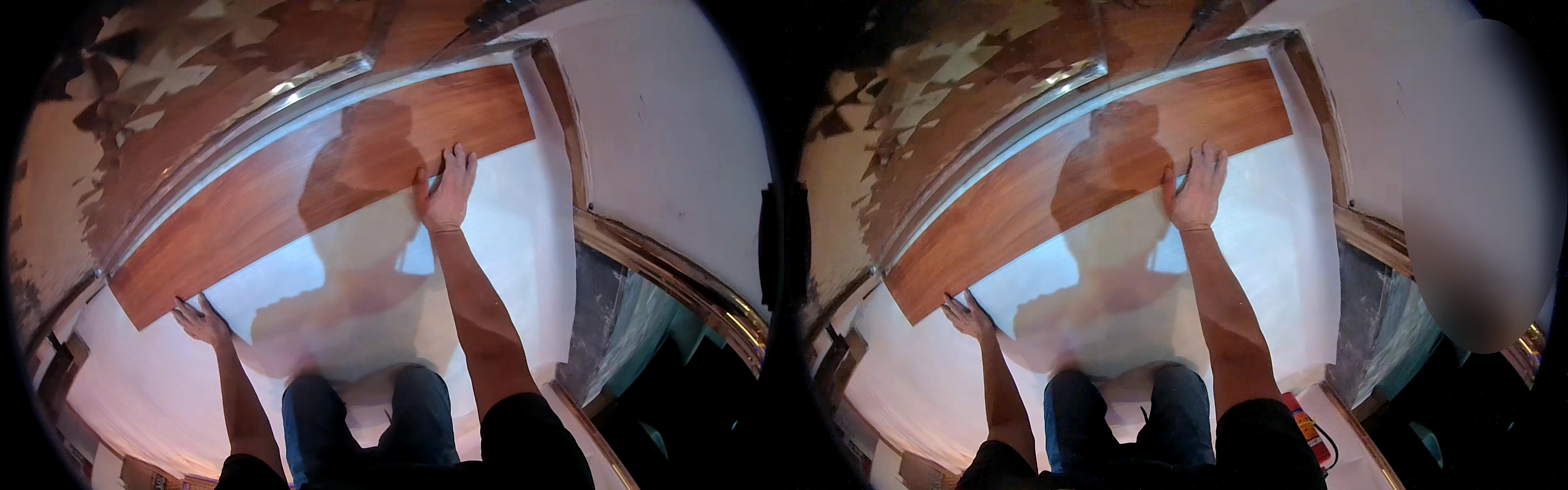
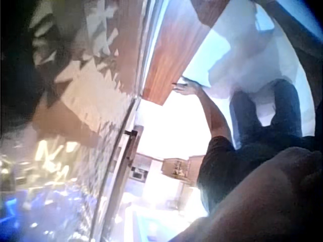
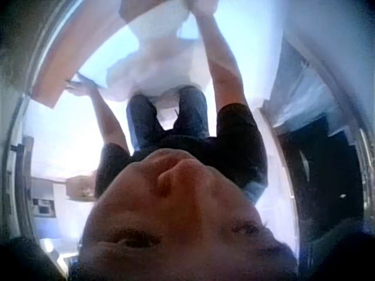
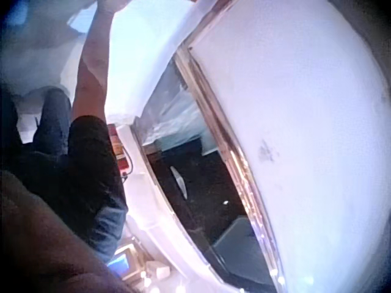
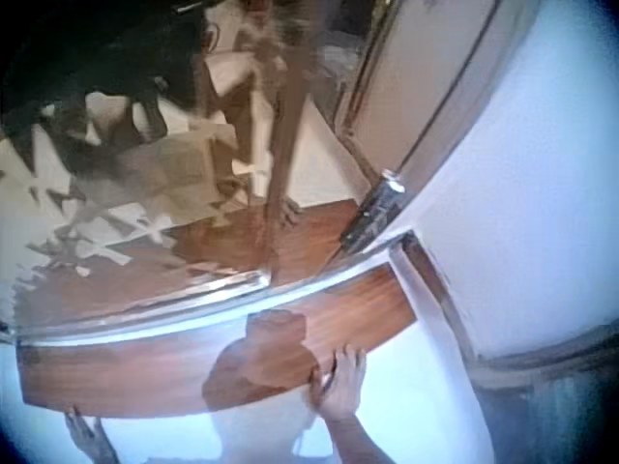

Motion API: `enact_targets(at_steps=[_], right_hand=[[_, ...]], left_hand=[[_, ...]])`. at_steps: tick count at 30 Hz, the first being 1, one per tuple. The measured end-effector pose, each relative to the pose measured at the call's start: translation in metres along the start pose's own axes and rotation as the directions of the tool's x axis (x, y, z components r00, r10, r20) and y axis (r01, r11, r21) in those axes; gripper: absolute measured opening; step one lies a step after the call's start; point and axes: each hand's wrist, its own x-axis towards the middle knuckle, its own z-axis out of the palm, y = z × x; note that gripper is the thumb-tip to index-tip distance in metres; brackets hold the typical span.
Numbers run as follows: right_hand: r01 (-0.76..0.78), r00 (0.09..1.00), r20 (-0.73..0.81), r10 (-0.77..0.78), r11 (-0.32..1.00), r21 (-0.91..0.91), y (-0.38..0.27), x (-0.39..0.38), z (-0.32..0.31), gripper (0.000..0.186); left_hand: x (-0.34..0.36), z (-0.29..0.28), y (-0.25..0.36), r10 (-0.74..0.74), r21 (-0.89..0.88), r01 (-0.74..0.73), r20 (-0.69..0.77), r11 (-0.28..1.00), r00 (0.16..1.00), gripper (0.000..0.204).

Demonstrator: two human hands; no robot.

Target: The person sits on the floor and uses a table saw to cut several wooden planks into smaller pieces. After cutting, the person stands up, carries the cut planks to another area, and places them on the floor.

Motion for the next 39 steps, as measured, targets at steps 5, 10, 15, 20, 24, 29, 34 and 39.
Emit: enact_targets(at_steps=[5,10,15,20,24,29,34,39], right_hand=[[0.051,0.997,0.06,-0.054,0.997,0.049,0.003,0.001,-0.001,0.054],[0.064,0.997,0.042,-0.064,0.998,0.014,0.006,0.008,-0.007,0.056],[-0.071,0.997,0.019,0.07,0.994,0.086,0.004,0.006,-0.005,0.06],[0.015,1.0,-0.017,-0.013,0.995,0.103,0.005,0.002,0.001,0.061],[0.126,0.989,0.065,-0.132,0.988,0.087,-0.001,0.01,-0.011,0.065],[0.144,0.986,0.058,-0.156,0.973,0.18,0.004,0.013,-0.009,0.066],[0.087,0.988,0.113,-0.106,0.984,0.158,0.004,0.017,-0.012,0.064],[0.125,0.984,0.114,-0.139,0.984,0.126,0.004,0.018,-0.009,0.062]], left_hand=[[-0.005,0.003,-0.007,-0.005,0.079,0.0,0.061,0.997,0.998,0.075],[-0.003,0.013,-0.012,-0.03,0.112,0.017,0.115,0.994,0.993,0.077],[0.003,0.019,-0.013,-0.074,0.109,0.059,0.136,0.992,0.988,0.083],[0.002,0.018,-0.009,-0.094,0.144,0.071,0.158,0.987,0.983,0.091],[0.005,0.019,-0.014,-0.006,-0.028,0.012,0.196,1.0,0.981,0.093],[0.003,0.02,0.002,0.009,-0.003,-0.008,0.181,1.0,0.983,0.092],[0.005,0.02,0.006,-0.036,0.037,0.028,0.24,0.999,0.97,0.099],[0.009,0.002,0.009,0.078,-0.024,-0.074,0.301,0.997,0.95,0.087]])
